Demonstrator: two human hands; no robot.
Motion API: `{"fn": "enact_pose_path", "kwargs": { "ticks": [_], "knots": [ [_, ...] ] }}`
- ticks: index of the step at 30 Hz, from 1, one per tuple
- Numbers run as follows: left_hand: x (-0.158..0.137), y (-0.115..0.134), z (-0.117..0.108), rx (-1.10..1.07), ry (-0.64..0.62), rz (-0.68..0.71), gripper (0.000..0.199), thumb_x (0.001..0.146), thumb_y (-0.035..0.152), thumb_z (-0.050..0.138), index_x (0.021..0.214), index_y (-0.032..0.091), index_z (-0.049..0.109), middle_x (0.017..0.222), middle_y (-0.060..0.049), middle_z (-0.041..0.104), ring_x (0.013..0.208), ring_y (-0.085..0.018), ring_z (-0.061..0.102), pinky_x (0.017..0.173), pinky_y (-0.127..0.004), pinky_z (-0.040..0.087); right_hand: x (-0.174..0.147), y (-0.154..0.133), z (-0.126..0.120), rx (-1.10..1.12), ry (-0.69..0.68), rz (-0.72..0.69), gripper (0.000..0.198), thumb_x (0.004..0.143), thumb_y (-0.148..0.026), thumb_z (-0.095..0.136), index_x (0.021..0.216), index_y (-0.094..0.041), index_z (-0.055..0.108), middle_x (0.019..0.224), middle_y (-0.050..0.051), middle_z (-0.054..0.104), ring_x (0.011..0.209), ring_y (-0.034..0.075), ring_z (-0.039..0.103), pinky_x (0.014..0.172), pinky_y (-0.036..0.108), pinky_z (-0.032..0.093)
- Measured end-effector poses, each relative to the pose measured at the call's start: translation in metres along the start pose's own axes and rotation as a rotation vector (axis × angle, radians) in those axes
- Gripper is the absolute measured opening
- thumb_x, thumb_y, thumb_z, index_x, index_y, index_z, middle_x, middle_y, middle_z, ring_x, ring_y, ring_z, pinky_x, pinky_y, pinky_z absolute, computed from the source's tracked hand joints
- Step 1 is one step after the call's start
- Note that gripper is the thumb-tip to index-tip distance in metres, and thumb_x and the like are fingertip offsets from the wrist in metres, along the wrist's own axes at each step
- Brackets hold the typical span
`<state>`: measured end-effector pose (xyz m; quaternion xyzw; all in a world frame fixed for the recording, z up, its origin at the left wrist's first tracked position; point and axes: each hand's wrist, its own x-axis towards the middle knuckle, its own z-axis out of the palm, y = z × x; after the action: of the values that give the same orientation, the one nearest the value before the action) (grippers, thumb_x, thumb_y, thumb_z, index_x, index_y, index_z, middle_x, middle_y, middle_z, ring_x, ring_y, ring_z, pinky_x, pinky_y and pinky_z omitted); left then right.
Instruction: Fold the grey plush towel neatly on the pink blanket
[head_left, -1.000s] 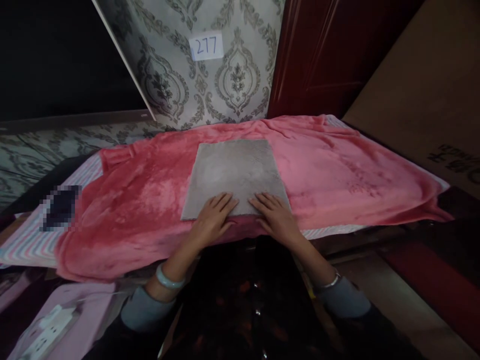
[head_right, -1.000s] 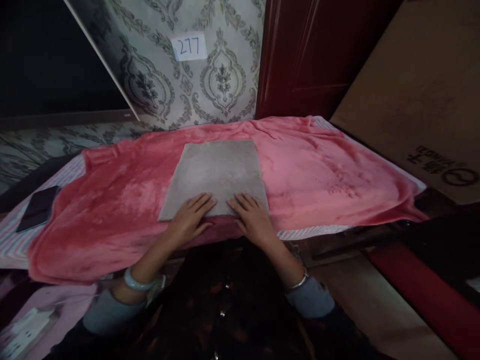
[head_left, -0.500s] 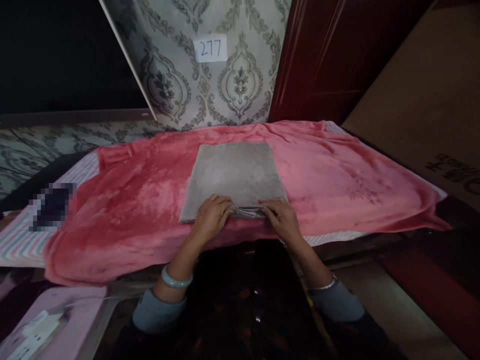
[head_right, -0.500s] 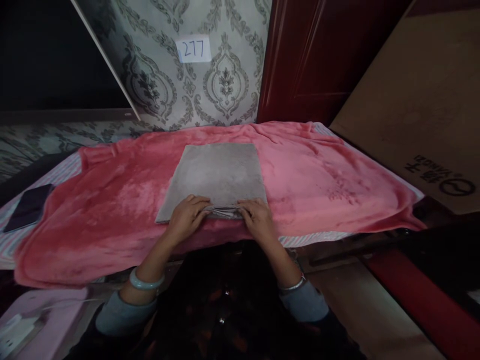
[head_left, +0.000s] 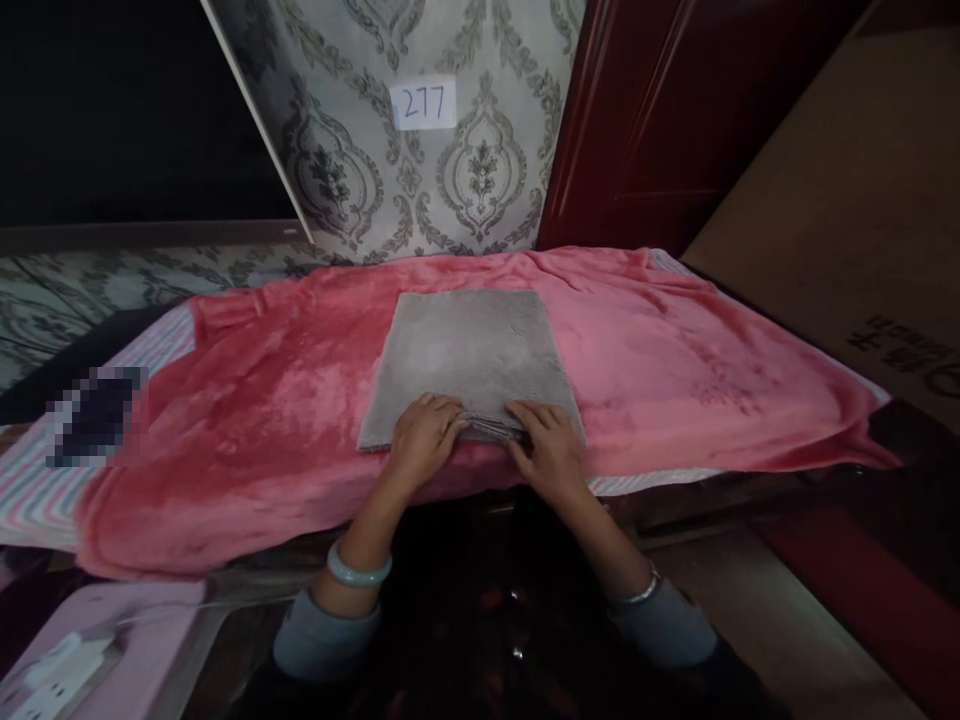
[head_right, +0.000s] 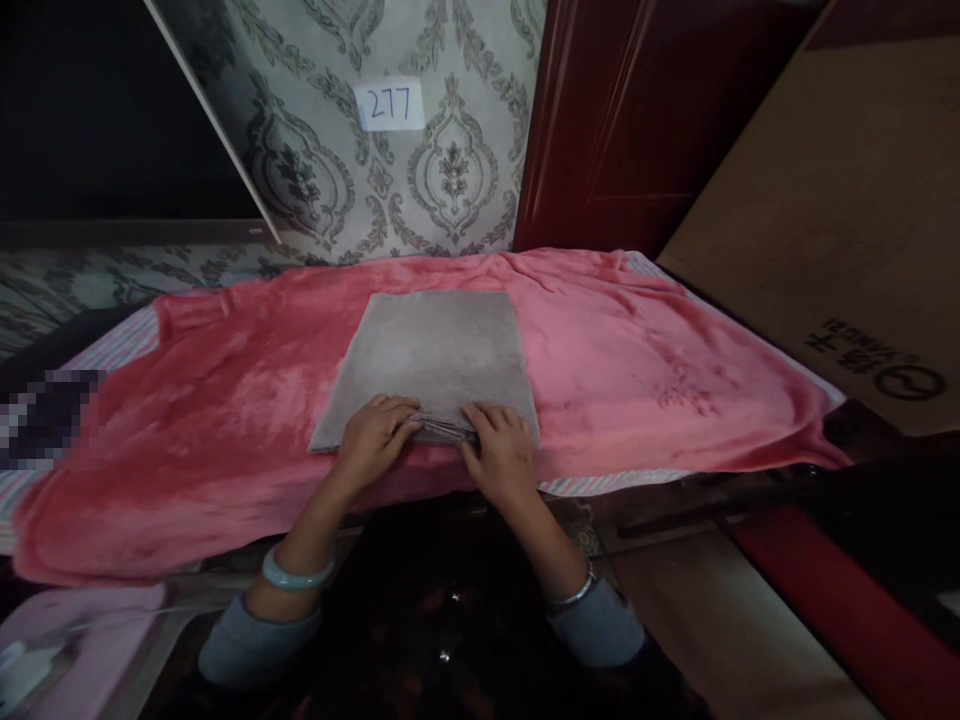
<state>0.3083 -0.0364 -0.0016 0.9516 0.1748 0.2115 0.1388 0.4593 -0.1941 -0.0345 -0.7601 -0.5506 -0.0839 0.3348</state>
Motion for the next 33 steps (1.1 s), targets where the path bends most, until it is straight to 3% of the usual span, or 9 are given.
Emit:
{"fn": "enact_pose_path", "kwargs": {
  "ticks": [3,8,17,27,33],
  "knots": [
    [0.001,-0.001,-0.002,-0.032,-0.005,-0.006,0.027,0.099,0.031,0.047,0.099,0.019,0.071,0.113,-0.008,0.072,0.104,-0.023,0.063,0.097,-0.043,0.046,0.002,0.007,0.001,0.096,0.012,-0.065,0.033,0.095,-0.022,0.051,0.122,-0.025,0.069,0.123,0.008,0.068,0.111,0.028,0.058,0.097,0.048,0.047],
    [0.004,-0.003,-0.010,-0.118,-0.058,0.004,0.031,0.099,0.028,0.043,0.085,0.020,0.070,0.109,-0.005,0.072,0.100,-0.021,0.062,0.097,-0.043,0.046,0.012,0.022,0.001,0.267,0.011,-0.116,0.025,0.095,-0.031,0.056,0.110,-0.025,0.075,0.105,0.009,0.071,0.101,0.026,0.062,0.090,0.044,0.051],
    [0.005,-0.005,-0.011,-0.172,-0.075,-0.012,0.034,0.099,0.031,0.044,0.081,0.022,0.071,0.108,-0.005,0.071,0.099,-0.021,0.060,0.093,-0.042,0.047,0.015,0.029,0.002,0.469,-0.039,-0.016,0.028,0.095,-0.042,0.055,0.100,-0.027,0.078,0.103,0.008,0.068,0.102,0.025,0.062,0.092,0.044,0.050],
    [0.000,-0.007,-0.009,-0.166,-0.040,-0.031,0.033,0.098,0.028,0.043,0.086,0.023,0.073,0.112,-0.005,0.073,0.102,-0.021,0.063,0.096,-0.043,0.048,0.016,0.024,0.001,0.504,-0.016,0.053,0.034,0.096,-0.048,0.053,0.090,-0.025,0.077,0.096,0.007,0.070,0.097,0.024,0.064,0.087,0.042,0.052],
    [-0.008,-0.011,-0.004,-0.174,-0.006,-0.008,0.024,0.090,0.039,0.062,0.104,0.024,0.074,0.119,-0.007,0.071,0.109,-0.025,0.062,0.094,-0.045,0.050,0.013,0.025,-0.001,0.525,-0.020,0.049,0.036,0.097,-0.049,0.050,0.097,-0.026,0.078,0.101,0.008,0.070,0.103,0.025,0.063,0.093,0.044,0.050]
  ]
}}
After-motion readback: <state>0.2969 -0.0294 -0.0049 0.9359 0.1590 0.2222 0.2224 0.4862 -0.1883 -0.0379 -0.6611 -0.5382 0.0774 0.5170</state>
